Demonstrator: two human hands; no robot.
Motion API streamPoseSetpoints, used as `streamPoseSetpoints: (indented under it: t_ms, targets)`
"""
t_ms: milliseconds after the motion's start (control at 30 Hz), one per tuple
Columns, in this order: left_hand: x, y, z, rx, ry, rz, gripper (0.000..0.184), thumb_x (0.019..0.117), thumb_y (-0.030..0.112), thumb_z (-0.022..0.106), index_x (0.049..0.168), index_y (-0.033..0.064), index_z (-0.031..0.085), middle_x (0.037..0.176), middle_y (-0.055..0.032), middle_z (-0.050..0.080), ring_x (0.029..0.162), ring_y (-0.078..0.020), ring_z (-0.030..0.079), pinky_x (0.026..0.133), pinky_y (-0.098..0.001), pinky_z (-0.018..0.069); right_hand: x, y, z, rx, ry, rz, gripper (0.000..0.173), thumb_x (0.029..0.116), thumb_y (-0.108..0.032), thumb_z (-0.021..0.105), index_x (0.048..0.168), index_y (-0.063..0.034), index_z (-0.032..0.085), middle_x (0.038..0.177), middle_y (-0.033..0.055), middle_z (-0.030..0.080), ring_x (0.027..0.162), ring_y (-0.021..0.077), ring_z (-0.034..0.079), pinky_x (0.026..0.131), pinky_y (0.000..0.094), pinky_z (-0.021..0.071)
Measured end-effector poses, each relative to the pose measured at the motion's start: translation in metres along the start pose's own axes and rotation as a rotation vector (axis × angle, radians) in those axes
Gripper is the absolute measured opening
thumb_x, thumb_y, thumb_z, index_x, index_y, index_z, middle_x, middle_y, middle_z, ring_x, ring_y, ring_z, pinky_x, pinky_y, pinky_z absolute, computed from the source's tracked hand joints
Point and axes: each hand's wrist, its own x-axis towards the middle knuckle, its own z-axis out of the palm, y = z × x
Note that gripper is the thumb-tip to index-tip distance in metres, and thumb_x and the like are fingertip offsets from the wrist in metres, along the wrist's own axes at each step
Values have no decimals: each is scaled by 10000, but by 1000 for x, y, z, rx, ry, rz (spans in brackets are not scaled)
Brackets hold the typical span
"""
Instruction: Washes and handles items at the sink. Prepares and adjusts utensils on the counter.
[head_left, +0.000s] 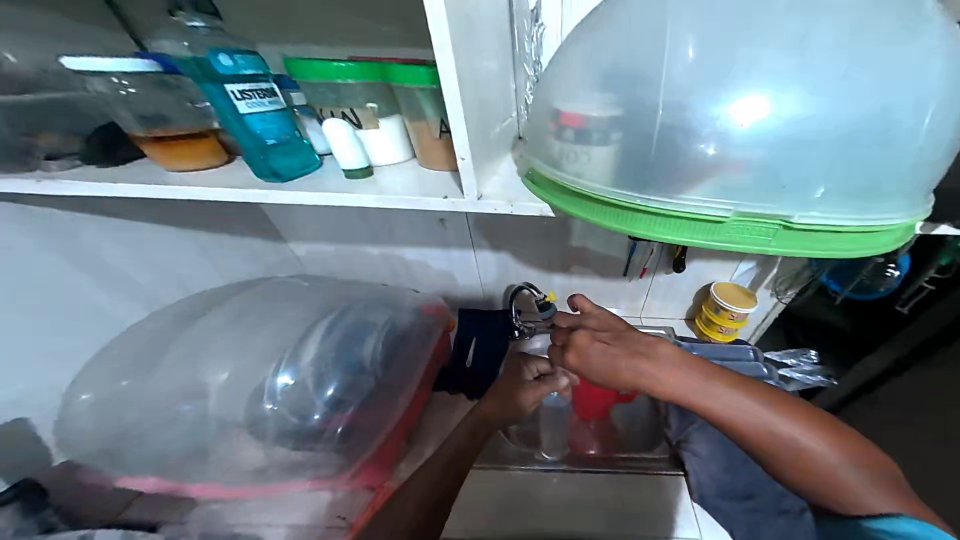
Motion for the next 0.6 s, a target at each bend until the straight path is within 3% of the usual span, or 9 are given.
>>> streamPoseSetpoints:
  t_ms: [133, 233, 367, 433, 500, 600]
  targets:
    - [-9, -1, 10, 85, 67, 64, 114, 974, 103, 672, 949, 64, 775, 949, -27, 755, 916, -115, 705, 869, -320, 586, 0, -15, -18, -116, 0, -38, 105, 953, -80, 576, 878, -107, 645, 864, 19, 659, 971, 230, 635, 1046, 506, 436]
    - [-12, 1, 5, 125, 126, 115, 141, 960, 116, 677, 845, 79, 751, 864, -4, 724, 825, -89, 668, 767, -290, 560, -9, -16, -29, -119, 30, -6, 111, 960, -50, 547, 912, -101, 633, 861, 24, 644, 930, 224, 625, 1025, 502, 444]
    - [0, 38, 1, -161, 14, 177, 144, 954, 120, 644, 917, 68, 772, 1009, -55, 745, 991, -156, 688, 923, -354, 559, -37, -6, -40, -97, 203, 93, 85, 978, -78, 559, 951, -117, 630, 891, 13, 642, 918, 201, 641, 964, 460, 491]
    - [14, 92, 15, -237, -14, 95, 187, 978, 155, 605, 969, 57, 764, 1039, -56, 738, 1022, -158, 678, 960, -353, 541, -59, 14, -28, -83, 395, 153, 67, 961, -90, 609, 998, -139, 635, 930, 15, 655, 947, 211, 656, 973, 488, 505]
    - [31, 150, 41, -350, 70, -58, 220, 1037, 134, 527, 1012, 22, 714, 1014, -54, 723, 951, -118, 683, 902, -303, 571, -74, 40, 15, -39, 696, 231, 156, 930, -110, 596, 1071, -148, 651, 940, 41, 648, 969, 243, 634, 986, 524, 456]
    - [56, 194, 82, -331, 330, -321, 214, 1047, 159, 566, 1044, 2, 712, 916, -71, 706, 823, -125, 677, 779, -294, 583, -51, 34, 101, 149, 1207, 536, 177, 1010, -207, 564, 1007, -85, 693, 918, 79, 660, 972, 210, 633, 964, 402, 482]
